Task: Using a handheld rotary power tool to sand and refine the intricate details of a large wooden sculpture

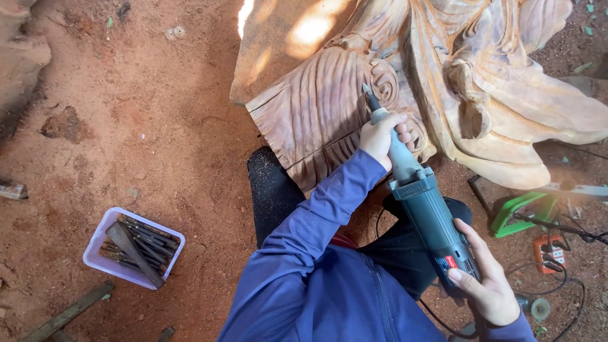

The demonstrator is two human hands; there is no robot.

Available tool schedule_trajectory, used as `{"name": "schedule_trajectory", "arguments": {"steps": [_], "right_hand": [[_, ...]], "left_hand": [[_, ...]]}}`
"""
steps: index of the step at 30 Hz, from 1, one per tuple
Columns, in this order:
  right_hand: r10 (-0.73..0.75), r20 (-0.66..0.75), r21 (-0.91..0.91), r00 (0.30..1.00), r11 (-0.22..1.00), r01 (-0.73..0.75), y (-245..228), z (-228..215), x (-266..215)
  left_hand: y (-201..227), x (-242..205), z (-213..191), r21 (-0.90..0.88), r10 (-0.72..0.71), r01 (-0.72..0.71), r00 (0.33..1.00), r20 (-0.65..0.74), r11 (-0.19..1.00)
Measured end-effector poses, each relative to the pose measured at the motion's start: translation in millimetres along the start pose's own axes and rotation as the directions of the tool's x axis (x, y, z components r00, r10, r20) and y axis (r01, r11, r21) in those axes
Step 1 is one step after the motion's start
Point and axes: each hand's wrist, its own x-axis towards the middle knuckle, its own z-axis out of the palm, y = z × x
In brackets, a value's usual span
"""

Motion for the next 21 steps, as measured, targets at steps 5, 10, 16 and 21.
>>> {"name": "schedule_trajectory", "arguments": {"steps": [5, 10, 16, 21], "right_hand": [[0.045, -0.018, -0.058, 0.999, 0.997, -0.046, 8, -14, 5], [0.113, -0.04, -0.16, 0.993, 0.98, -0.118, 20, -31, 11], [0.042, 0.031, -0.025, 0.999, 0.999, -0.041, 30, -40, 14], [0.121, -0.002, -0.115, 0.993, 0.986, -0.12, 31, -46, 17]], "left_hand": [[-5, 0, 3, 0.013, 0.047, -0.046, 0.998, -0.039, 0.999], [-8, -6, 9, -0.013, 0.011, -0.013, 0.997, -0.078, 1.0], [-22, 7, 2, -0.002, 0.057, -0.059, 0.983, -0.172, 0.998], [-23, 4, 1, 0.009, 0.069, -0.068, 0.988, -0.138, 0.998]]}}
